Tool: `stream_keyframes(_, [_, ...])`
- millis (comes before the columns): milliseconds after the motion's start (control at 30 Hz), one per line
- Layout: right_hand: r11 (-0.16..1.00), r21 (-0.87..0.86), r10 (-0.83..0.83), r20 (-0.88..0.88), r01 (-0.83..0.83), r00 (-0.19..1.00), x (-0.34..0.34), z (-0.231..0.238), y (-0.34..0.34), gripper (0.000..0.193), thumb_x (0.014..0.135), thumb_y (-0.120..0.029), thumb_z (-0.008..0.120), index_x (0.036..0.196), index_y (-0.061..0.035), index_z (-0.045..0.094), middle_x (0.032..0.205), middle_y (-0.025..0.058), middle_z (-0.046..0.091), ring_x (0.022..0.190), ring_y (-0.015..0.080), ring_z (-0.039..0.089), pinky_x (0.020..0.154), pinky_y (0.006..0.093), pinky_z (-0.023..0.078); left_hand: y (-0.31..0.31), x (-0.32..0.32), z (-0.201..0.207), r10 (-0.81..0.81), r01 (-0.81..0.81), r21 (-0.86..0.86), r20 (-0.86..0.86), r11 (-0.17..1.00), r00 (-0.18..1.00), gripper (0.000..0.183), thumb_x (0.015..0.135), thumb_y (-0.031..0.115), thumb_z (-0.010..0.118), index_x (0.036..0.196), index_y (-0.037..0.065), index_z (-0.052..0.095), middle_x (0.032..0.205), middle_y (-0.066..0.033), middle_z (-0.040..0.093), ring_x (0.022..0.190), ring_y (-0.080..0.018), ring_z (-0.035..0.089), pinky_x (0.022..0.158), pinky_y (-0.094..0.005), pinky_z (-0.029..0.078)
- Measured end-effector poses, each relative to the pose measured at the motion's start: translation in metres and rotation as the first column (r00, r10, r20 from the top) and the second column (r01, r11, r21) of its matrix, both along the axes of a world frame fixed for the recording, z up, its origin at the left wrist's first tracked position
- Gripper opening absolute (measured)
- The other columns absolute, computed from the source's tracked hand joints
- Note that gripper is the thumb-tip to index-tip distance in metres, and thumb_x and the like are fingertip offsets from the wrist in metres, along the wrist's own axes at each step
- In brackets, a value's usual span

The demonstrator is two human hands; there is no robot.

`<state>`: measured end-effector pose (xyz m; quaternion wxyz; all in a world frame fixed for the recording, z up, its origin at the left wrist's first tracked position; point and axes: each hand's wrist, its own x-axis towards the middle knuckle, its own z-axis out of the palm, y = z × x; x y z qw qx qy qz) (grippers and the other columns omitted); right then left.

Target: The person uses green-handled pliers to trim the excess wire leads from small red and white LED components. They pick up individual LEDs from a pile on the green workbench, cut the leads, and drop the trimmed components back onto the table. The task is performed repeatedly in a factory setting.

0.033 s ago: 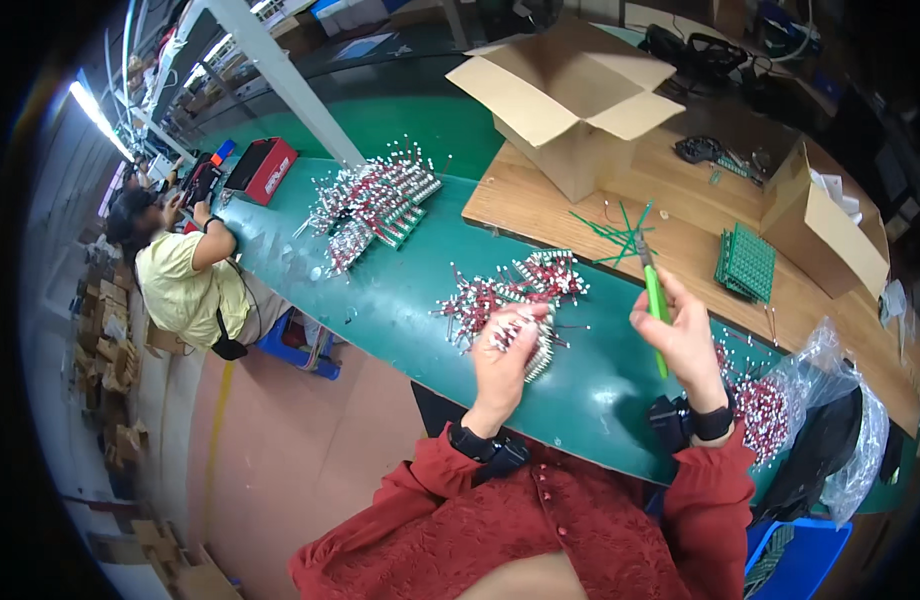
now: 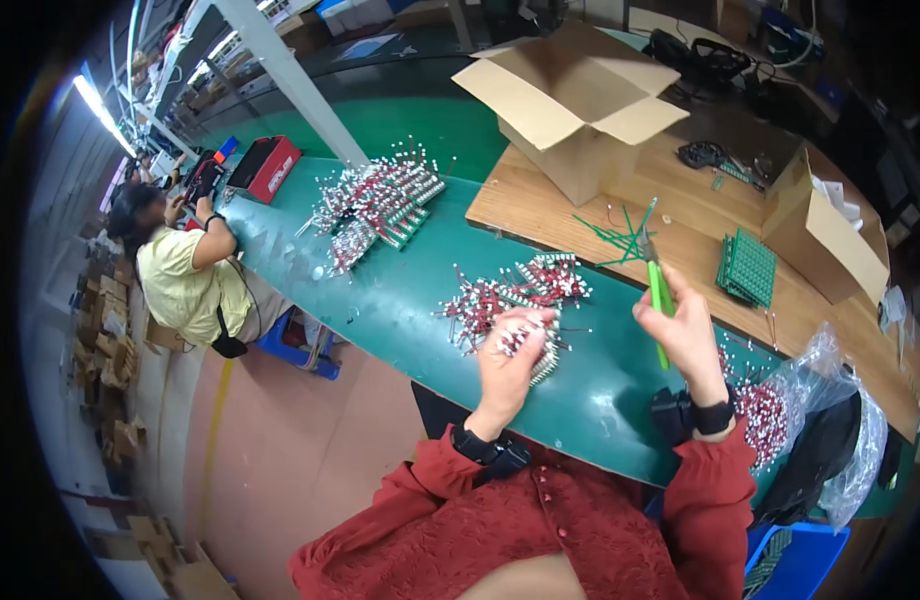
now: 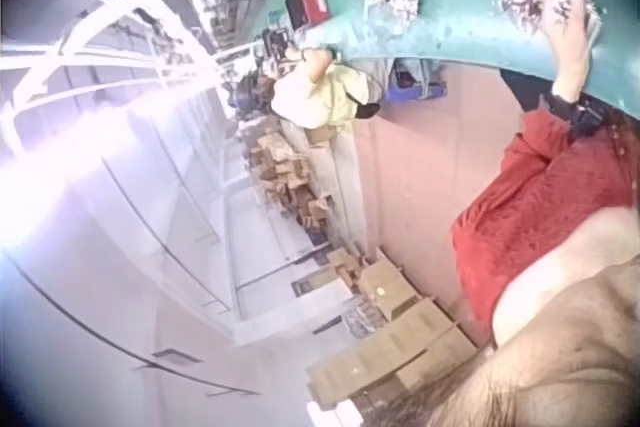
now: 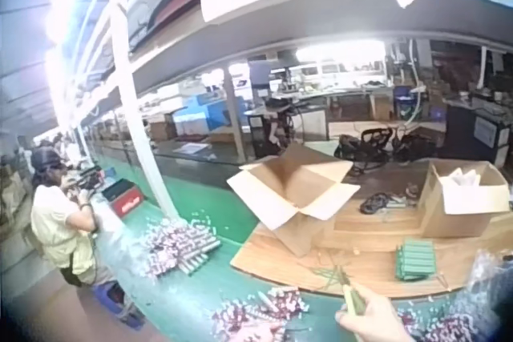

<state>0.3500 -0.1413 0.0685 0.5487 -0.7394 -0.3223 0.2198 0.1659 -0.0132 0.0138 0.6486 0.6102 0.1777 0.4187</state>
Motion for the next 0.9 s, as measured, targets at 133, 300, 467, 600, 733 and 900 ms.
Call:
stream_keyframes(133, [0.905, -0.394, 0.007, 0.391, 0.16, 0.92, 0.023, 0.002, 0.016, 0.066, 0.071, -0.026, 0.065, 0.128, 0.0014, 0.048, 0.077, 0.0194, 0.062, 0.066, 0.0352, 0.061, 0.062, 0.0395, 0.048, -0.007, -0.004, 0.001, -0.019, 0.045, 0.298, -0.09, 0.953, 0.996, 0.013, 0.08, 0.001, 0.066, 0.092, 0.006, 0.063, 0.104, -0.0058, 0.068, 0.11, -0.0213, 0.047, 0.096, -0.0354, 0.037])
stream_keyframes(300, [0.983, -0.145, -0.079, 0.195, 0.109, 0.978, 0.007, 0.017, 0.014, 0.059, 0.075, -0.019, 0.065, 0.126, 0.006, 0.048, 0.079, 0.0114, 0.06, 0.069, 0.0182, 0.058, 0.063, 0.03, 0.046, -0.015, -0.02, 0.004, -0.069, 0.176, 0.528, -0.215, 0.831, 0.974, 0.019, 0.072, 0.004, 0.07, 0.09, 0.008, 0.066, 0.103, -0.0013, 0.067, 0.105, -0.025, 0.05, 0.092, -0.0363, 0.041])
stream_keyframes(467, [0.875, 0.45, -0.064, -0.262, 0.18, 0.963, -0.031, -0.024, -0.025, 0.068, 0.074, -0.015, 0.064, 0.135, 0.001, 0.039, 0.098, 0.0045, 0.052, 0.084, 0.0108, 0.049, 0.074, 0.0213, 0.041, -0.021, -0.01, -0.016, -0.134, 0.454, 0.638, -0.485, 0.622, 0.864, 0.024, 0.07, 0.009, 0.069, 0.092, 0.013, 0.062, 0.102, 0.0019, 0.062, 0.108, -0.0244, 0.05, 0.09, -0.0428, 0.039])
stream_keyframes(600, [0.919, 0.386, -0.021, -0.156, 0.081, 0.987, -0.058, -0.051, -0.027, 0.073, 0.068, -0.019, 0.063, 0.133, 0.002, 0.037, 0.105, 0.0095, 0.049, 0.095, 0.018, 0.047, 0.09, 0.0308, 0.038, -0.019, -0.005, -0.018, 0.035, 0.369, 0.746, -0.464, 0.553, 0.885, 0.027, 0.07, 0.01, 0.07, 0.094, 0.014, 0.059, 0.104, 0.0027, 0.057, 0.112, -0.0234, 0.047, 0.091, -0.0466, 0.037])
stream_keyframes(733, [0.934, 0.358, 0.017, -0.096, 0.019, 0.995, -0.066, -0.06, -0.027, 0.069, 0.07, -0.012, 0.056, 0.134, 0.0018, 0.036, 0.11, 0.0119, 0.048, 0.102, 0.0219, 0.047, 0.097, 0.0351, 0.035, -0.01, 0.003, -0.02, 0.11, 0.303, 0.779, -0.426, 0.549, 0.898, 0.032, 0.068, 0.013, 0.072, 0.097, 0.014, 0.059, 0.112, -0.0005, 0.055, 0.114, -0.0246, 0.046, 0.091, -0.0477, 0.036])
stream_keyframes(900, [0.965, 0.261, 0.007, -0.041, 0.004, 0.999, -0.081, -0.073, -0.032, 0.065, 0.072, 0.0, 0.048, 0.136, 0.0021, 0.035, 0.116, 0.0152, 0.047, 0.105, 0.0238, 0.048, 0.098, 0.0362, 0.036, -0.015, -0.007, -0.003, -0.211, 0.388, 0.58, -0.35, 0.717, 0.913, 0.052, 0.075, 0.013, 0.068, 0.124, 0.013, 0.054, 0.144, -0.0139, 0.034, 0.133, -0.0334, 0.032, 0.107, -0.0482, 0.028])
